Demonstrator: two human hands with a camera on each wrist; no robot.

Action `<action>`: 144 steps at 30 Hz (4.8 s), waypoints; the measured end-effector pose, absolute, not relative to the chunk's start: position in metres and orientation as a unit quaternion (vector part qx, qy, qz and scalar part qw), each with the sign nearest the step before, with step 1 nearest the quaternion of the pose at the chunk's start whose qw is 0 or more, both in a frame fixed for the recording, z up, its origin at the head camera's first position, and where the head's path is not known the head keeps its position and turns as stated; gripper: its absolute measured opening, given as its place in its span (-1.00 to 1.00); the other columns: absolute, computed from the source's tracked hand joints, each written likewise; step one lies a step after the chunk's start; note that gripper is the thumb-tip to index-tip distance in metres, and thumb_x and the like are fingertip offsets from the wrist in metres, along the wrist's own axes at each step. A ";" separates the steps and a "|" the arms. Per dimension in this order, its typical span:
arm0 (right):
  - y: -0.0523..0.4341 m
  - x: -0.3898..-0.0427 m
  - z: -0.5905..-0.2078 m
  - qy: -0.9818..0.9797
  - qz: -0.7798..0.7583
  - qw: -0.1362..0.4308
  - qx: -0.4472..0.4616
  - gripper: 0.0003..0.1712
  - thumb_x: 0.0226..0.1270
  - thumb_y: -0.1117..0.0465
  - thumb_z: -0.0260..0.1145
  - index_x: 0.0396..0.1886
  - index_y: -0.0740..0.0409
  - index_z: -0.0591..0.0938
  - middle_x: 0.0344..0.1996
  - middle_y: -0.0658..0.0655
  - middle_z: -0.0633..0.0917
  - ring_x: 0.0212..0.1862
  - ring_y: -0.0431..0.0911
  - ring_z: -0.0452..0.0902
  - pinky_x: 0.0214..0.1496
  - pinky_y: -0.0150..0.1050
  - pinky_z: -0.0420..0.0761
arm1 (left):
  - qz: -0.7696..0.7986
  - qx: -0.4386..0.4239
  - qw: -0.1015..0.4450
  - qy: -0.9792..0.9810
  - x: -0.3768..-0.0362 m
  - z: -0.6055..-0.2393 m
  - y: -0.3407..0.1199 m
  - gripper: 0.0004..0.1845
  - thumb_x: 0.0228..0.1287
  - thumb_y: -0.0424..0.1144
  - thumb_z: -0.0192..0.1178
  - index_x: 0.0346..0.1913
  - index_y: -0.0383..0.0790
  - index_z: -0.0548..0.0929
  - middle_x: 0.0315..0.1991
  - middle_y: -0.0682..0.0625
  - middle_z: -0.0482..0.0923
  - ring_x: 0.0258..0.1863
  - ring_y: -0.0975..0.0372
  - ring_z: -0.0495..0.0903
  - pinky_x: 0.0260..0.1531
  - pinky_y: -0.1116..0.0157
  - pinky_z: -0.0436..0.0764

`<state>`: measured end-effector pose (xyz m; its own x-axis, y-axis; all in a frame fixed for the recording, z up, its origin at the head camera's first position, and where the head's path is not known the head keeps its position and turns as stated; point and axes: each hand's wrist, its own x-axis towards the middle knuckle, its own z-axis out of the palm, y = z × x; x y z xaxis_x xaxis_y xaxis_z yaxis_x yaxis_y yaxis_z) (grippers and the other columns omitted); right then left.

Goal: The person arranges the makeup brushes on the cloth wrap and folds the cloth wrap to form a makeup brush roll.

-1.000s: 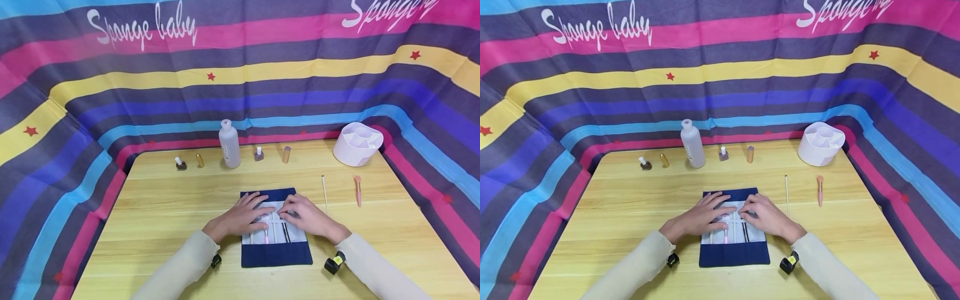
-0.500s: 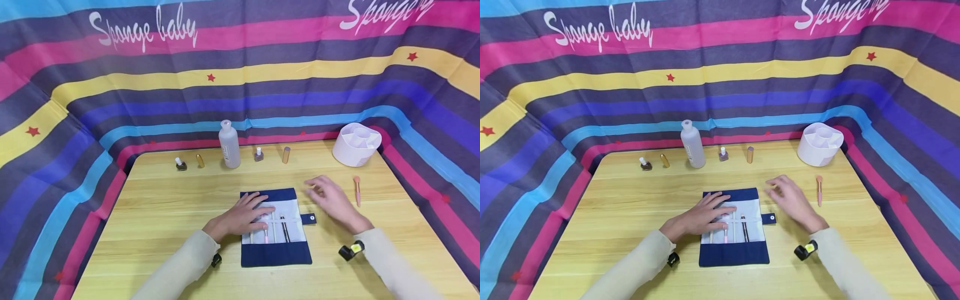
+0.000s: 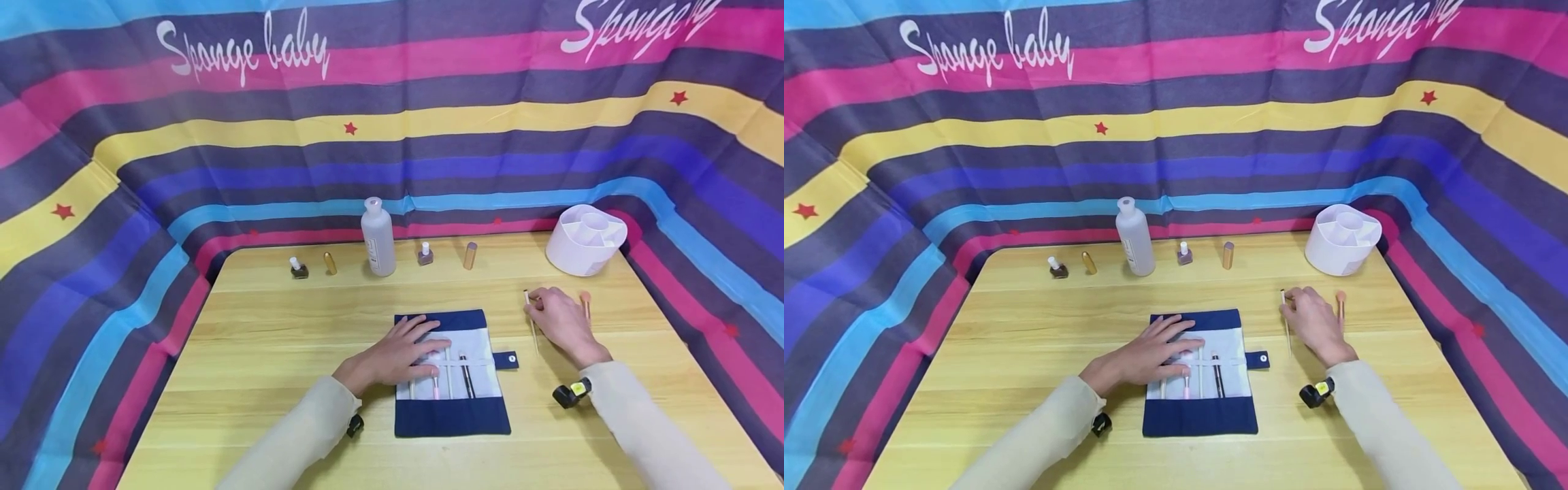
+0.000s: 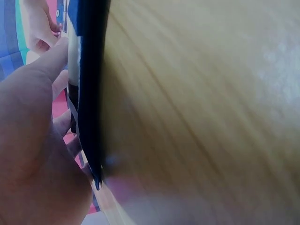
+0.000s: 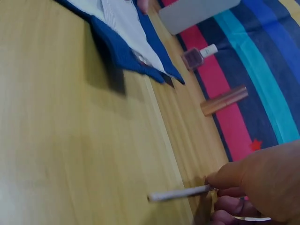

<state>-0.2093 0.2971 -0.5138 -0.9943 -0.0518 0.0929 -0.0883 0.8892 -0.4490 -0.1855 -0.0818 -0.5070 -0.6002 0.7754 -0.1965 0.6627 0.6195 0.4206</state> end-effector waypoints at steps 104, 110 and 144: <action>0.337 -0.197 -0.499 -0.864 0.497 -0.027 0.078 -0.64 0.73 0.27 0.21 0.28 0.46 0.49 -0.24 0.10 0.77 -0.35 -0.17 0.72 -0.31 -0.34 0.73 | 0.150 0.401 0.184 0.885 -0.185 -0.508 -0.082 -0.37 0.70 0.26 0.00 0.71 0.35 0.27 0.82 0.07 -0.08 0.82 0.04 -0.22 0.77 -0.18 -0.17; 0.300 -0.207 -0.496 -0.788 0.604 -0.063 0.096 -0.38 0.73 0.21 0.24 0.58 0.35 0.30 0.01 0.19 0.83 -0.10 -0.20 0.80 0.00 -0.26 0.83 | 0.148 0.404 0.180 0.885 -0.184 -0.508 -0.081 -0.37 0.70 0.24 0.01 0.71 0.34 0.27 0.82 0.06 -0.07 0.82 0.03 -0.21 0.77 -0.18 -0.17; 0.244 -0.181 -0.513 -0.871 0.407 -0.135 0.240 -0.81 0.51 0.15 0.50 0.04 -0.02 0.77 -0.25 -0.14 0.80 -0.24 -0.27 0.58 -0.19 -0.38 0.57 | 0.147 0.406 0.178 0.884 -0.186 -0.512 -0.081 -0.36 0.70 0.26 -0.01 0.71 0.35 0.27 0.82 0.07 -0.07 0.82 0.03 -0.20 0.76 -0.20 -0.15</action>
